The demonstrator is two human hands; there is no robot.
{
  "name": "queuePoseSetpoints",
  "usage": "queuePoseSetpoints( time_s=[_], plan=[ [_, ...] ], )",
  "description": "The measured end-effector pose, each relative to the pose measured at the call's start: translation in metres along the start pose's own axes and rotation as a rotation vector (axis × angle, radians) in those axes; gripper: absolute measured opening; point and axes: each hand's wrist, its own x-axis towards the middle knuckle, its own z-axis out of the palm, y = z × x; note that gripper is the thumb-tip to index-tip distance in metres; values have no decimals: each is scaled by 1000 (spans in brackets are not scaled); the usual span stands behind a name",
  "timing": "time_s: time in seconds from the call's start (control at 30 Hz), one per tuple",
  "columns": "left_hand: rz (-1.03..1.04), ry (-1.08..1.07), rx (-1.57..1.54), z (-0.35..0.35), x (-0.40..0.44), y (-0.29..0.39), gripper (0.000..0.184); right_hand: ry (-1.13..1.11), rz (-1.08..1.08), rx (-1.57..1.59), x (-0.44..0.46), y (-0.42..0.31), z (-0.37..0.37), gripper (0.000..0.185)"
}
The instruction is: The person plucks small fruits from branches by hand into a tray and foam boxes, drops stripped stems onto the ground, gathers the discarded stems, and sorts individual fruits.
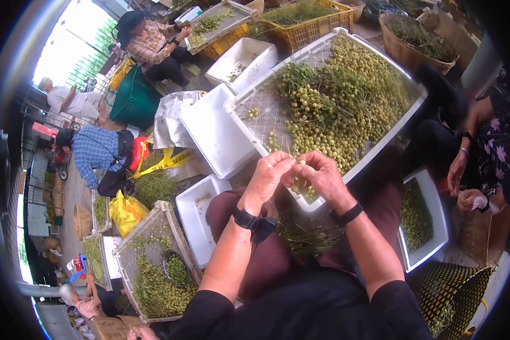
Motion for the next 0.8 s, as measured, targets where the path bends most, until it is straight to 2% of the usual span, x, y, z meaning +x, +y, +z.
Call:
queuePoseSetpoints(
  time_s=[0.1, 0.2, 0.37, 0.47, 0.57, 0.7, 0.8],
  plan=[
    [5, 8, 17, 1, 4, -2, 15, 3, 20, 65, 6, 5, -8, 10],
    [39, 29, 43, 3, 9, -7, 15, 58, 81, 433, 15, 14, -6, 9],
    [90, 157, -132, 8, 16, -2, 12, -16, 88, 702, 25, 16, -19, 10],
    [89, 187, -51, 12, 20, 1, 13, 100, 165, 665, 22, 12, -18, 12],
    [87, 91, 101, 9, 24, -5, 14, 47, 158, 655, 20, 13, -25, 15],
    [77, 64, 209, 17, 24, -12, 14, -52, 197, 554, 17, 13, -34, 14],
    [97, 24, 206, 20, 23, -9, 14, -51, 256, 480, 15, 10, -36, 13]
  ],
)
